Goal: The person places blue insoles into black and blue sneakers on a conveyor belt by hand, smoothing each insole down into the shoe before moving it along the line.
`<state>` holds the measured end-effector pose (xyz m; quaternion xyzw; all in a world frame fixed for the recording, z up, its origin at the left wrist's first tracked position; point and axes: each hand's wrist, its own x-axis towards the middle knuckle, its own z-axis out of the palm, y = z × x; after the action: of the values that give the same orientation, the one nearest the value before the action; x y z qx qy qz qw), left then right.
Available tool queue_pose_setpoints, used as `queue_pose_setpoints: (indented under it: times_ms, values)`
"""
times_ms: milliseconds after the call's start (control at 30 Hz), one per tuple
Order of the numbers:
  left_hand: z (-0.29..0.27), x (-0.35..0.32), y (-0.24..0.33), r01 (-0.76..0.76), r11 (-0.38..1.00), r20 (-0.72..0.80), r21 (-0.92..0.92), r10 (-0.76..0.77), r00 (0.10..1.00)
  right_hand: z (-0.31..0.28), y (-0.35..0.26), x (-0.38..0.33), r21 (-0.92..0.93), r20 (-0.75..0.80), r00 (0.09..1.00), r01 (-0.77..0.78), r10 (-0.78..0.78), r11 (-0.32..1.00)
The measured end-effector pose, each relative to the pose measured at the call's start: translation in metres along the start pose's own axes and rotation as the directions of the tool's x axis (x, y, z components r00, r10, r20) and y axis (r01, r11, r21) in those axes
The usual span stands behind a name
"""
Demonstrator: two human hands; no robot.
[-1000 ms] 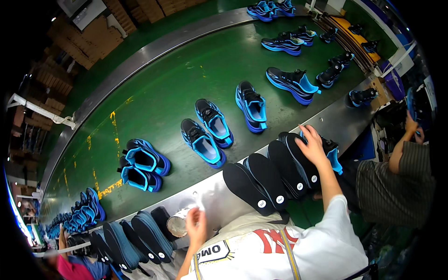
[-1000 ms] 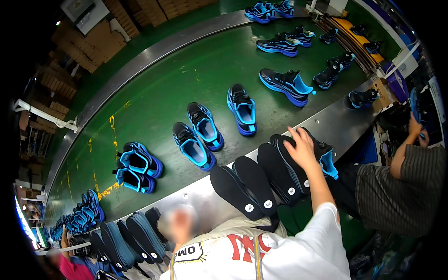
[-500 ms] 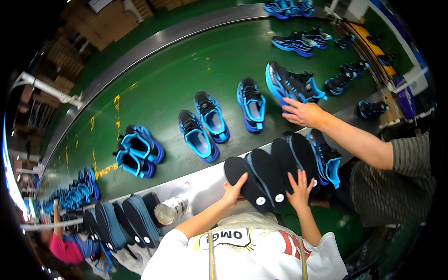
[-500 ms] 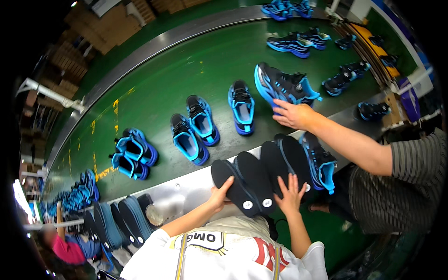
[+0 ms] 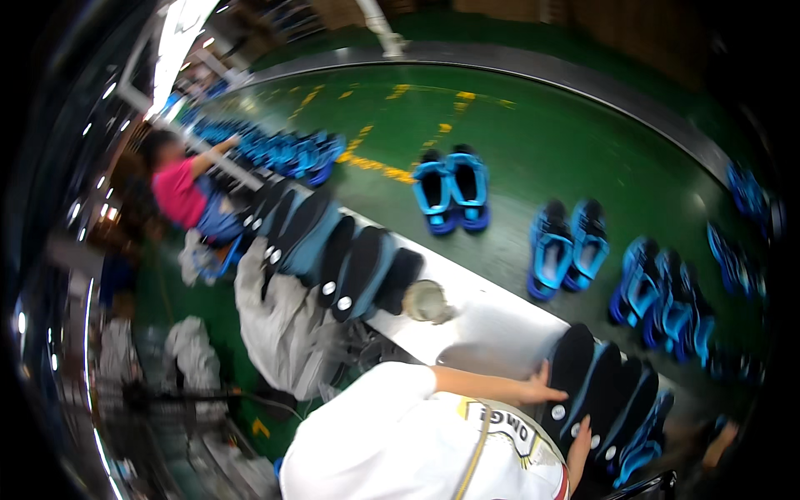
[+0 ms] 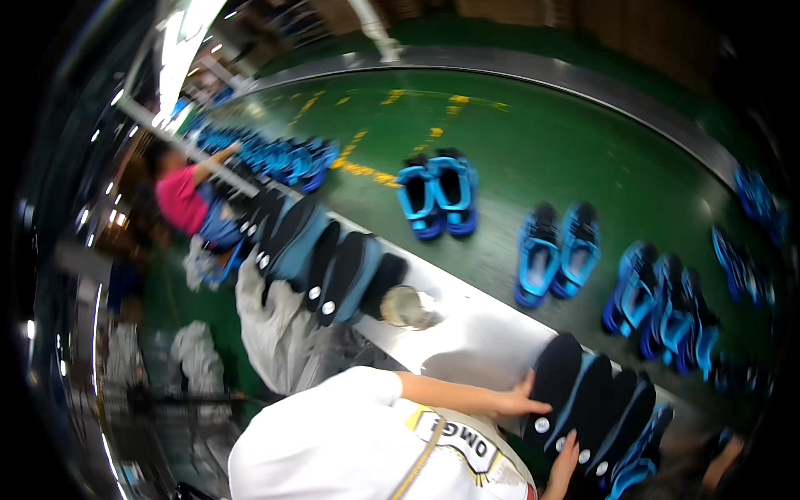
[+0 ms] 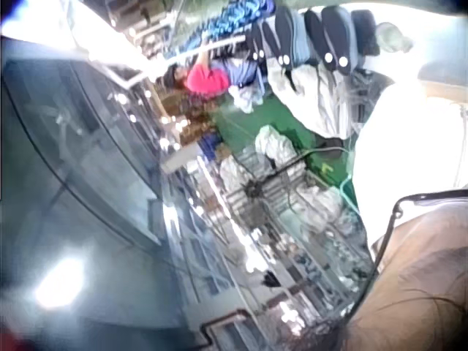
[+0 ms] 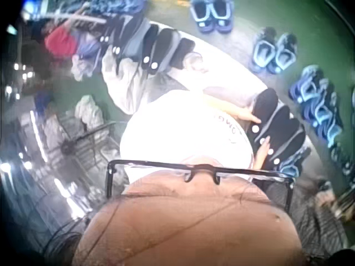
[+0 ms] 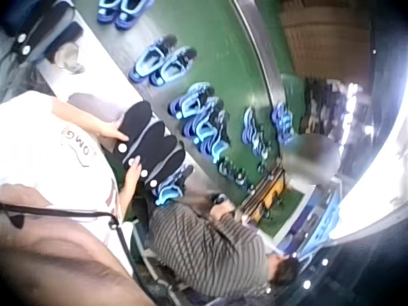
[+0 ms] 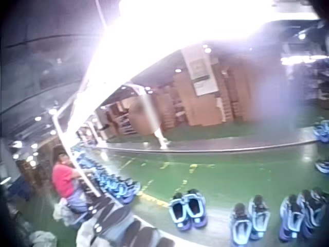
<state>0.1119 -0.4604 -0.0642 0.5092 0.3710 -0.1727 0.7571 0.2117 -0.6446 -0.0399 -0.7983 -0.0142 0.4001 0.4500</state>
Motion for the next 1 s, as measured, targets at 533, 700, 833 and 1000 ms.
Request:
queue_pose_setpoints:
  times_ms: [533, 700, 833, 1000]
  values:
    - [-0.065, -0.071, 0.026, -0.265, 0.963, 0.392, 0.049, 0.226, 0.892, 0.024, -0.061, -0.054, 0.213, -0.123, 0.953, -0.246, 0.276, 0.945]
    - [-0.182, -0.232, 0.043, -0.627, 0.779, 0.474, -0.010, 0.556, 0.683, 0.008, -0.061, -0.042, -0.584, -0.307, 0.941, -0.069, -0.141, 0.809]
    - [-0.307, -0.359, 0.005, -0.857, 0.510, -0.240, -0.077, 0.825, 0.512, 0.047, -0.131, -0.074, -0.375, -0.463, 0.755, 0.308, -0.464, 0.874]
    - [-0.414, -0.417, -0.093, -0.915, 0.393, -0.977, 0.088, 0.212, -0.002, 0.202, -0.211, -0.076, 0.292, 0.330, 0.738, 0.513, -0.588, 0.807]
